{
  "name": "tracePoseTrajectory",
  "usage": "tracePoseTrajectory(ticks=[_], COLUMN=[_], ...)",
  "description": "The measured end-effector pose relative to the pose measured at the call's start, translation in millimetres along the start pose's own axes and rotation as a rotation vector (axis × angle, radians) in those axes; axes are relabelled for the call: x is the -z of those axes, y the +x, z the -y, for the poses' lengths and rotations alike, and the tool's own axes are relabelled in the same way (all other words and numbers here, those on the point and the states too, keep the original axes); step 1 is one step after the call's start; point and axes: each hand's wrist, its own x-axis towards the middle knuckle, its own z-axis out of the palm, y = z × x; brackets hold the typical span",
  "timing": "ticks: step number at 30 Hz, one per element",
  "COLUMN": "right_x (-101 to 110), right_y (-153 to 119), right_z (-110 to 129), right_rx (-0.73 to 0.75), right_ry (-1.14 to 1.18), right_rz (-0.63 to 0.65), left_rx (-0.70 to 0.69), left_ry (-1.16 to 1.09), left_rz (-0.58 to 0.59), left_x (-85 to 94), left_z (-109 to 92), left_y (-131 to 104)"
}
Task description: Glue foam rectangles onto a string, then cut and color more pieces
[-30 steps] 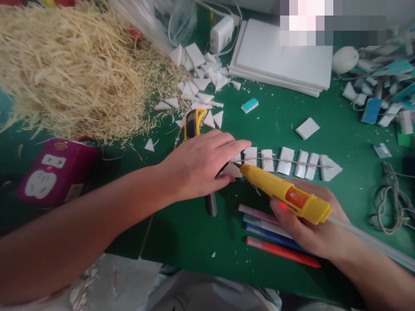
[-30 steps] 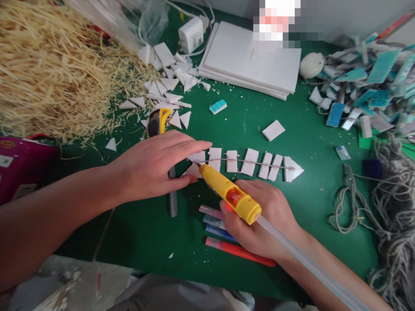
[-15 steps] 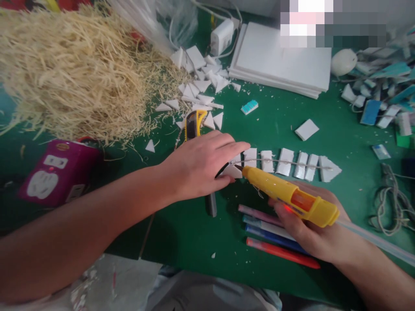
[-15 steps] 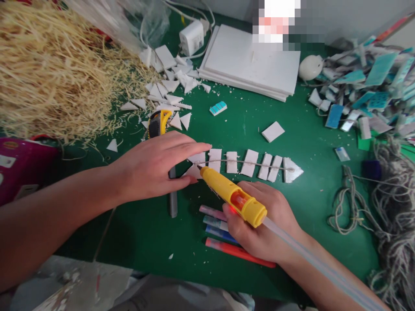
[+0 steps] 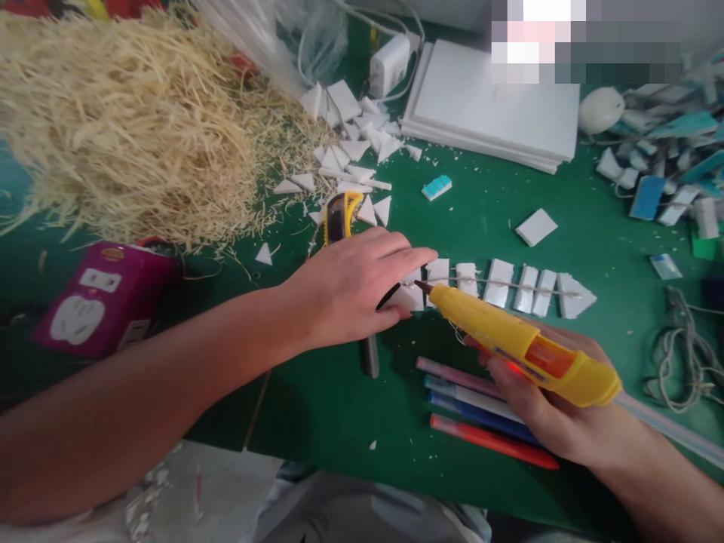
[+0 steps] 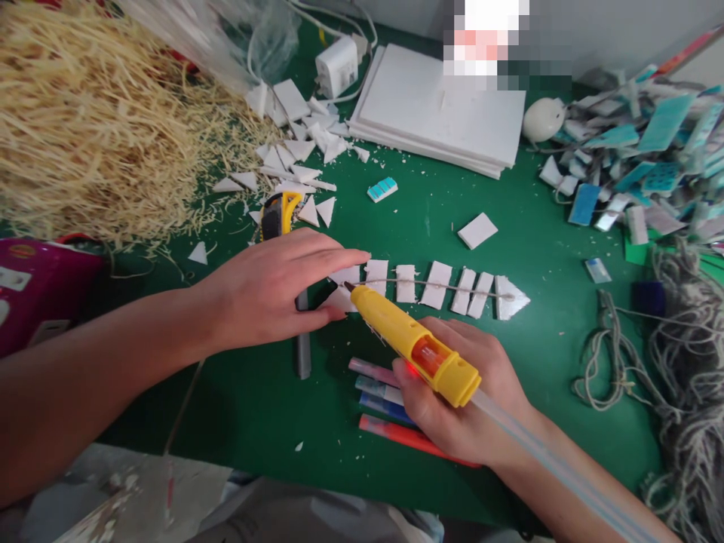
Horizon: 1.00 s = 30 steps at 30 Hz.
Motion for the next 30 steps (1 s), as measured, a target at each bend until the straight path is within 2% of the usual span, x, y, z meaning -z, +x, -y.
tracePoseTrajectory(ticks=[3,7,10,12,15,20,26,30], right_x=[3.1,6.7,8.1,7.7,5.7,0.4,-3.9,-3.2], right_y=[3.3,3.9,-3.3,-10.6,-18.1,-12.9,-7.2,-7.6], right_z=[3.7,4.4,0.3,-3.6,-8.0,-9.9,-11.8,-11.3], right_rx=[0.082,0.105,0.090,0.074,0.061,0.092,0.043,0.060], right_ry=[-0.021,-0.021,-0.001,0.066,0.108,0.040,0.013,0.007], right_rz=[-0.031,-0.065,-0.060,-0.129,-0.150,-0.096,-0.043,-0.022], left_rx=[0.000,0.001,0.009,0.019,0.036,0.044,0.057,0.079], left_ry=[0.000,-0.004,-0.004,-0.002,-0.004,-0.046,-0.092,-0.087], left_rz=[-0.004,-0.002,0.006,0.017,0.041,0.031,-0.025,-0.003], left_x=[-0.1,-0.7,-0.9,-0.7,-0.5,-2.6,-7.8,-4.6], left_z=[0.1,0.7,1.3,1.7,2.3,3.8,5.9,3.1], left_y=[-0.8,-1.0,-0.1,0.9,2.6,3.1,0.7,1.4])
